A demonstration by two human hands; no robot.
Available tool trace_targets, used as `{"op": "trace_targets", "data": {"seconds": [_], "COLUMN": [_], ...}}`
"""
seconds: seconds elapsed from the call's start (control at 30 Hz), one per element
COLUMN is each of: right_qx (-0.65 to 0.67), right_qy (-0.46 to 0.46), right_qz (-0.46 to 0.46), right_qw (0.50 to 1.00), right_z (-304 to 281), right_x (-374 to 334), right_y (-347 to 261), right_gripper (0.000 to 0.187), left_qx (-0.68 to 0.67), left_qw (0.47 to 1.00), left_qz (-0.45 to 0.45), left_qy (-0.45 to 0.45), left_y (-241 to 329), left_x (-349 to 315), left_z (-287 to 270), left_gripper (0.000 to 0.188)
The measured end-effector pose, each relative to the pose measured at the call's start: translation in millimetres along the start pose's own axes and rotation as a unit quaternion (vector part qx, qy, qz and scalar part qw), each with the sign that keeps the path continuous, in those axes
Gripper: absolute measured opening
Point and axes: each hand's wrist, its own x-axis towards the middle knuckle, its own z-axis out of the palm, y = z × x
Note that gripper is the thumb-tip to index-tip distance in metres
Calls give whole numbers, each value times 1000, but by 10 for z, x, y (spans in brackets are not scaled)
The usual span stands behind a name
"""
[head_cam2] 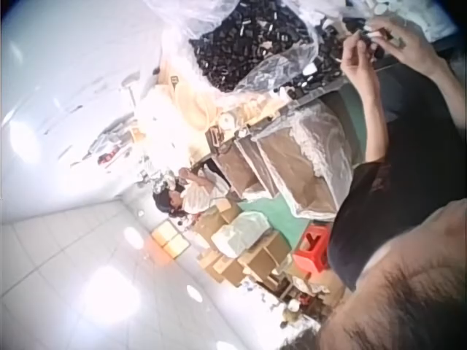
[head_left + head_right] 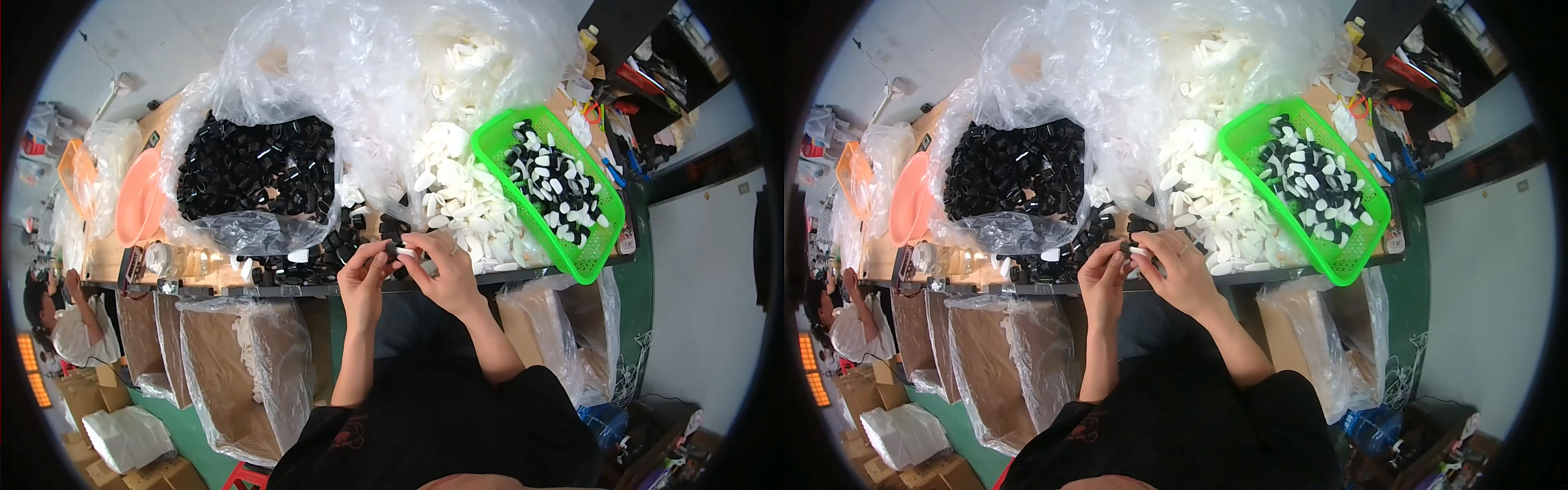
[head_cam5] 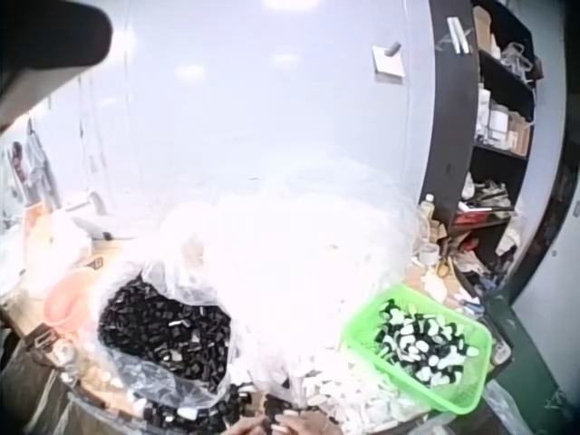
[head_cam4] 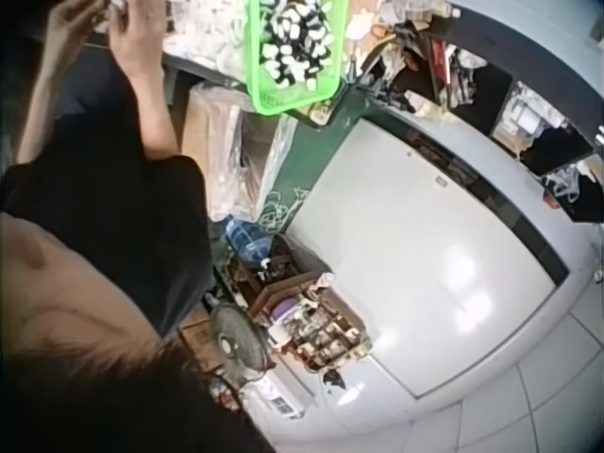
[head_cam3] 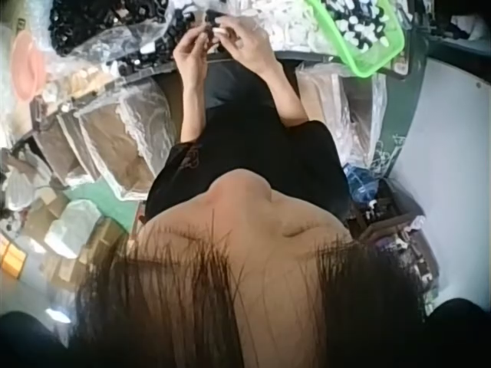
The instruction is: Assembling small black and white plastic components by hand.
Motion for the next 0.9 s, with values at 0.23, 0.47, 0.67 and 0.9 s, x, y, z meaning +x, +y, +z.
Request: {"op": "trace_targets", "data": {"seconds": [0.23, 0.47, 0.67, 0.9], "right_qx": [58, 113, 169, 279], "right_qy": [21, 54, 82, 9], "right_qz": [45, 137, 149, 220], "right_qw": [997, 983, 971, 935], "right_z": [77, 158, 99, 78], "right_x": [-21, -189, -145, -149], "right_y": [-24, -69, -144, -104], "right_gripper": [38, 42, 32, 24], "left_qx": [146, 225, 127, 158], "left_qw": [987, 958, 976, 982], "left_qz": [62, 142, 150, 106], "left_qy": [23, 106, 96, 7], "left_y": [-13, -13, -71, 210], "left_x": [-46, -96, -112, -50], "left_z": [4, 149, 133, 83], "left_gripper": [11, 17, 22, 10]}}
